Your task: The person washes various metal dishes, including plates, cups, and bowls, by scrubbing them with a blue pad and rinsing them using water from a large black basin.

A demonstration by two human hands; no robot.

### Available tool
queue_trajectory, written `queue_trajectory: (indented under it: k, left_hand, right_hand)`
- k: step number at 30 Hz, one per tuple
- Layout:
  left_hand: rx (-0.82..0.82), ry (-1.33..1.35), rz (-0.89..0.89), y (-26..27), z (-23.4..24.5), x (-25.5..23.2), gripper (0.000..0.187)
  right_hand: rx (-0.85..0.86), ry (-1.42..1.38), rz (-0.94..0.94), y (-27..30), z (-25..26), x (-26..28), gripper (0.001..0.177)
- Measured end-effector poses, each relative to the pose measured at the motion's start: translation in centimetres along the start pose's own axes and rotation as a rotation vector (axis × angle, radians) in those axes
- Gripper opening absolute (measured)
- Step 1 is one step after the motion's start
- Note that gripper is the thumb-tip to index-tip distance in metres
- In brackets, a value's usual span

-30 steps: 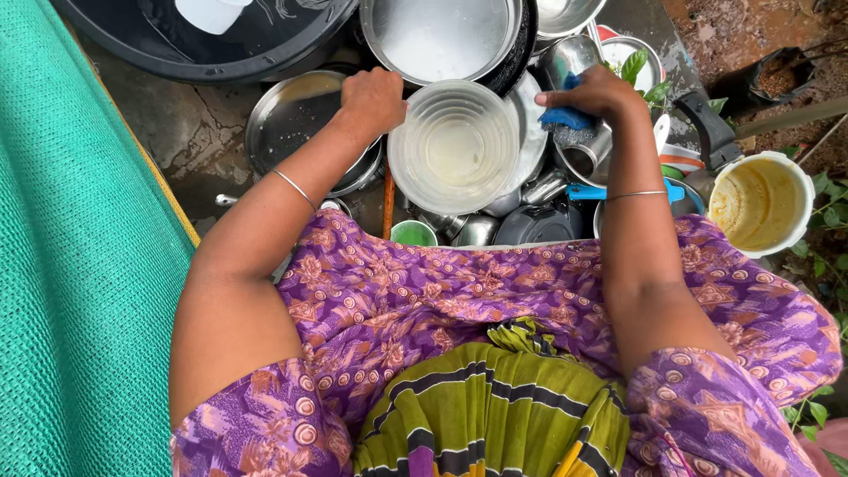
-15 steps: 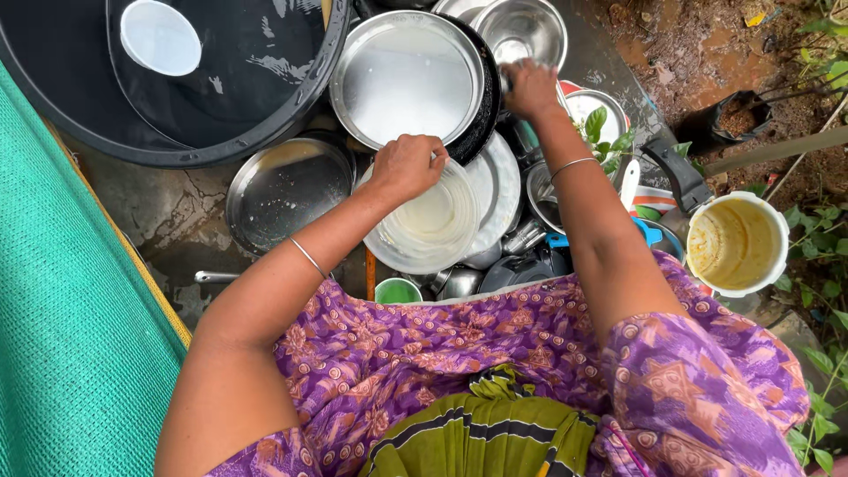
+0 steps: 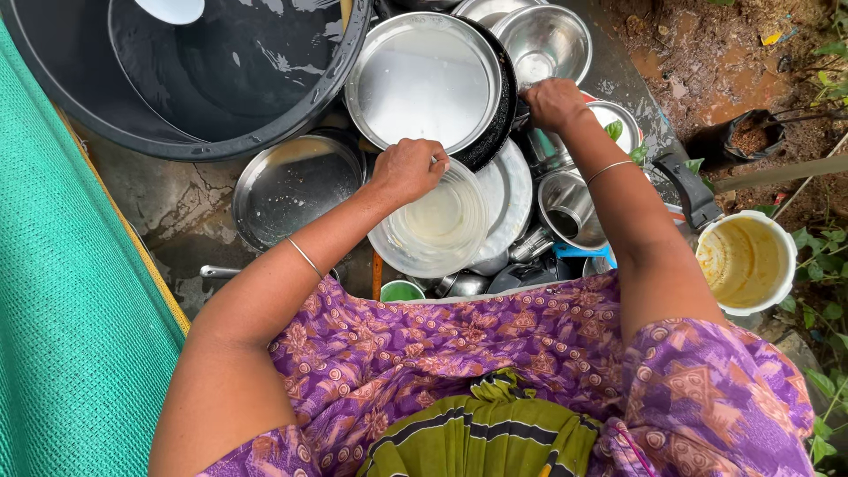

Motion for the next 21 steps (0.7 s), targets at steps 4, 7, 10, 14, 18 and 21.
queue_trajectory:
  k: [4,7,10,14,18,21]
  left_hand:
    - [-0.012,0.001,-0.046,0.0,0.2,-1.1,0.015]
    - [-0.011,-0.014,-0.082,-0.4,-0.1,-2.1,0.013]
    - [-0.077,0.000,-0.120,-1.2,0.1,-3.0,0.017]
    - [-0.051,0.237,0.049,-3.6,1.4,-3.3,0.057]
    - [-0.008,0.760,0.208,-5.7,3.5,-3.1,0.095]
    - [-0.152,1.477,-0.153,-5.2,4.6,-5.3,0.082]
  right_hand:
    - [-0.114,0.207,0.068,2.0,3.4,-2.1,0.023]
    - [-0.134,0.336,0.103,4.2,6.0,-3.9,0.025]
    - [-0.158,-0.169,-0.029,7.5,10.7,-5.8,0.031]
    - [-0.292,-0.489,-0.091,12.7,19.4,-5.7,0.032]
    - [-0.523,-1.256,0.069,16.6,26.1,1.8,0.034]
    - [-0.571,-1.625,0.163,20.0,28.6,9.8,0.041]
Point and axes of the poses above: each hand's wrist, its own y-axis away from the middle knuckle, its own z-axis out of the back of the hand, x = y × z, the point moved 6 cm from there along -y, towards the middle knuckle, and after that the axes turned 4 degrees about -z, right-handed, at the moved point
